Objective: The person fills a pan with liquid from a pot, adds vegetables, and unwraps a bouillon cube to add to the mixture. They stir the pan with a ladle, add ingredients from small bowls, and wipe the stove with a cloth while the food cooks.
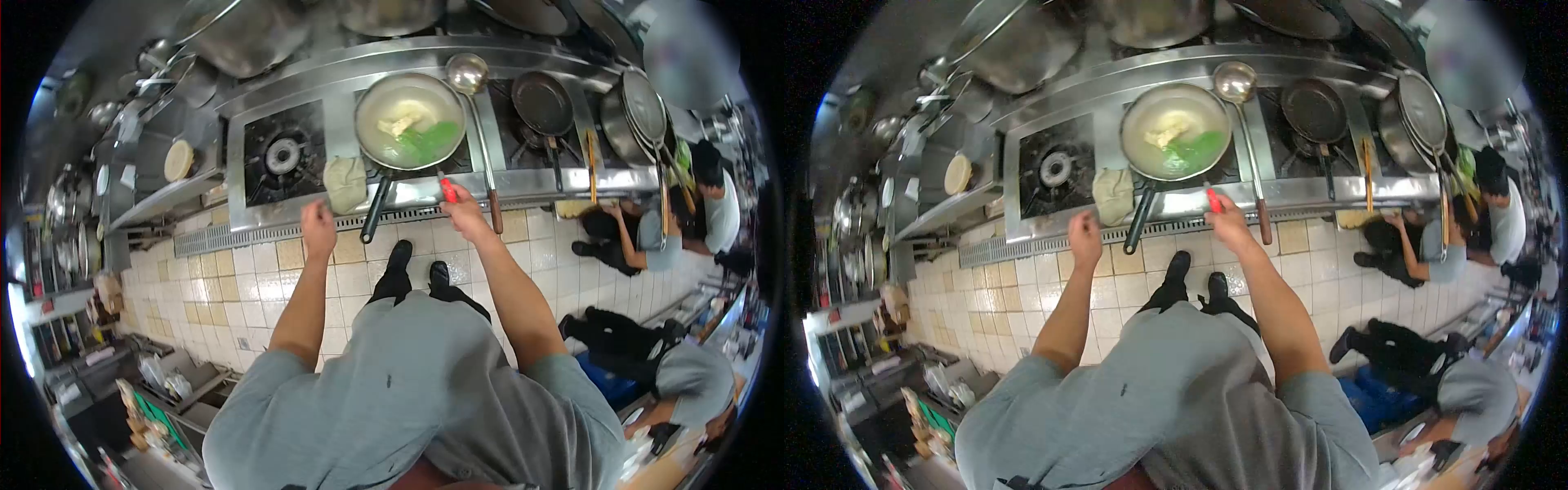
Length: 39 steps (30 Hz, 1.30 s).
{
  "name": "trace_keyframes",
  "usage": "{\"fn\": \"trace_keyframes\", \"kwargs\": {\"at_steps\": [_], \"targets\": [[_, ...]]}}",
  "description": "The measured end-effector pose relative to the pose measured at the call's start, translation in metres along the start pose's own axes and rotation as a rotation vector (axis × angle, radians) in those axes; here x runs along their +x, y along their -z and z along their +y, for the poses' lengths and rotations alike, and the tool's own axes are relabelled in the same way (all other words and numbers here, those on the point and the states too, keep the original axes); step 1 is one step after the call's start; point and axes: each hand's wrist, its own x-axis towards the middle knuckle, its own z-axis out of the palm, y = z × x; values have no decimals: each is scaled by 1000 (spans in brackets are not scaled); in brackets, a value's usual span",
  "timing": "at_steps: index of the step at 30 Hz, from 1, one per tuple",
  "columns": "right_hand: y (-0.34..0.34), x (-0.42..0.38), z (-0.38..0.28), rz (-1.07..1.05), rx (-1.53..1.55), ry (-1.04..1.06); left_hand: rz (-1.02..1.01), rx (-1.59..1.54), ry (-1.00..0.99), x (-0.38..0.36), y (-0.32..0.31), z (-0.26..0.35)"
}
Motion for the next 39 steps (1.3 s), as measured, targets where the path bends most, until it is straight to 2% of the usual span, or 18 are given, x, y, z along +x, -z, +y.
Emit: {"fn": "trace_keyframes", "kwargs": {"at_steps": [2, 5, 8, 10, 12, 13, 18, 20, 24, 25, 27, 29, 31, 32, 33, 35, 36, 39], "targets": [[7, -5, 23, 21, -193, 168, -25, -121, 35, 0, 4, 36], [36, -5, 91, 2, -498, 789, 15, -187, 193, -45, 10, 37], [50, -78, 102, -287, -533, 449, -243, -335, 602, -142, 29, 18], [36, -119, 80, -515, -450, 191, -496, -317, 636, -200, 68, 48], [9, -152, 59, -765, -426, 104, -509, -416, 682, -250, 100, 96], [-9, -150, 68, -874, -348, 89, -591, -502, 873, -252, 123, 137], [-125, -214, 53, -1301, -345, -24, -66, -735, 805, -333, 148, 183], [-159, -251, 53, -1408, -398, -72, 287, -1103, 712, -363, 161, 186], [-222, -337, 57, -1702, -618, -8, 724, -1161, 620, -438, 226, 200], [-235, -352, 66, -1728, -640, -32, 905, -1190, 733, -451, 249, 206], [-259, -379, 88, -1775, -816, 43, 1237, -1024, 693, -485, 306, 225], [-284, -385, 131, -1854, -1019, 140, 1552, -935, 481, -547, 360, 235], [-309, -364, 215, -1985, -1070, 998, 1855, -705, 419, -647, 406, 237], [-314, -342, 261, -1891, -1196, 1036, 1848, -738, 288, -701, 427, 245], [-323, -354, 257, -1911, -1558, 962, 2018, -579, 257, -724, 455, 271], [-348, -325, 316, -2021, -1727, 1114, 2287, -256, 244, -781, 507, 309], [-351, -325, 332, -1907, -1795, 872, 2282, -243, 167, -830, 524, 314], [-365, -340, 341, -1857, -1863, 741, 2414, -92, 91, -880, 567, 370]]}}
